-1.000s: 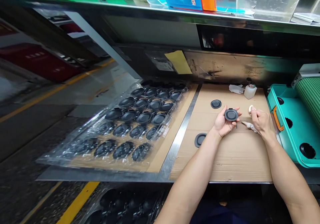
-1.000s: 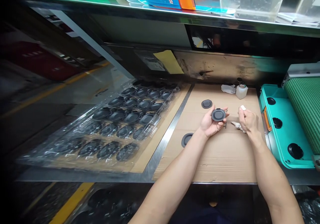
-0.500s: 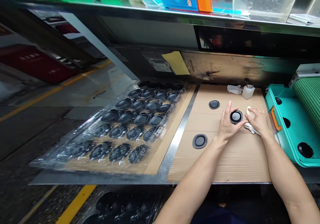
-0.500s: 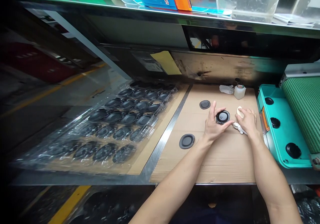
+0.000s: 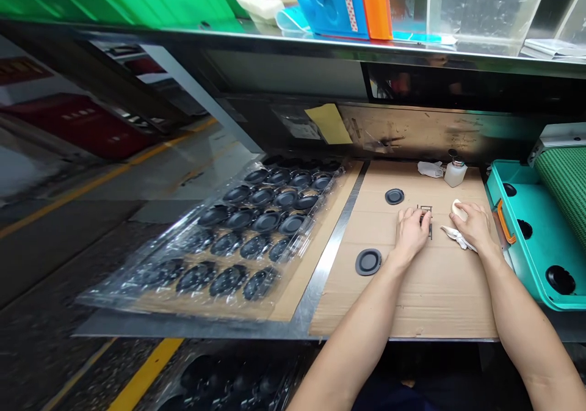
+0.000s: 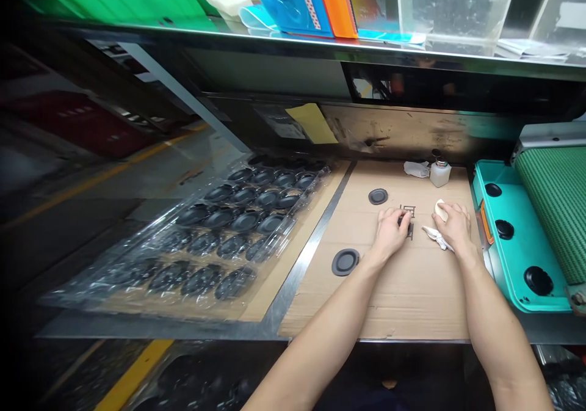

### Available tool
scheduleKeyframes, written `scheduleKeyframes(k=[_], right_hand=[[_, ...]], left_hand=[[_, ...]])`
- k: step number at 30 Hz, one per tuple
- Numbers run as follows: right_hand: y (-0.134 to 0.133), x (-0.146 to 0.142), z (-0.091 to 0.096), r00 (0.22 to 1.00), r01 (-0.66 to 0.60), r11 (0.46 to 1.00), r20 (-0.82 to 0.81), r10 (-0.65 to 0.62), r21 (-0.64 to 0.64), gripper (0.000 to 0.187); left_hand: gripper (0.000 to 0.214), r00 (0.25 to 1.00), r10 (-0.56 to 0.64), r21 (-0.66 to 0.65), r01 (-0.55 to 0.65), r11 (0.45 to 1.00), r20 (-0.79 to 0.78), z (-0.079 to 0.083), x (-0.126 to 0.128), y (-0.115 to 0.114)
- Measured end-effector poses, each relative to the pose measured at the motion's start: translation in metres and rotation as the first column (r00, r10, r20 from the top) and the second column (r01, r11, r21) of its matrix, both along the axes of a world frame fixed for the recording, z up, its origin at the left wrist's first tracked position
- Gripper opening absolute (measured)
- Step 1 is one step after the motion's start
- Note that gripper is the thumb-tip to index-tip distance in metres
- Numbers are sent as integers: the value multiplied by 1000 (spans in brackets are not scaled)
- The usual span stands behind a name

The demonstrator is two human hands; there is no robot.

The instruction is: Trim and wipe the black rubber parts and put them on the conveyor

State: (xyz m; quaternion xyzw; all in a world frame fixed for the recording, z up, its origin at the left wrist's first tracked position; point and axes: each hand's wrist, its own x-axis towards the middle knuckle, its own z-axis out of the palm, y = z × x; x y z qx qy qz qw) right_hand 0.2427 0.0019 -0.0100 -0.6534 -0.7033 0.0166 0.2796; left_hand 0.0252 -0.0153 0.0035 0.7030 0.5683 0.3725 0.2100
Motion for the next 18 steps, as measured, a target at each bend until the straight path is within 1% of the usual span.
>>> scheduleKeyframes(k=[2,3,5,6,8,10,12,13,16,18], right_hand=[[-1,-2,1,1000,14,1000,-8,-14,3,36],[-2,-2,1,1000,19,1000,-11,-19,4,36],[-4,-4,2,1000,24,1000,-18,-24,6,36],[-4,-4,3,999,27,1000,-21,-27,6,36],[-5,-4,3,999,31,1000,-26,-31,0,35],[-5,-4,2,999,34,999,-32,-34,-8,35],[-4,-3,-1,998,37,999,-43,-38,-9,35],[-4,-3,-2,998,38,999,-49,-38,-6,35],[-4,-3,-6,997,37,999,-64,-37,3,35],[-5,-4,-6,997,41,999,-69,-41,5,35]], left_hand=[[40,998,-68,-36,68,997,-15,7,-7,-7],[49,992,-118,-71,115,991,-44,11,-11,-12],[76,966,-222,-148,202,968,-134,17,-18,-22],[82,949,-263,-178,232,956,-175,20,-20,-27],[77,923,-311,-200,268,942,-227,25,-25,-36],[70,911,-322,-191,278,941,-257,31,-31,-45],[66,915,-295,-170,255,952,-275,36,-45,-56],[64,925,-258,-156,222,963,-278,39,-55,-62],[55,951,-77,-142,35,989,-300,40,-93,-81],[52,939,26,-170,-89,981,-343,35,-115,-90]])
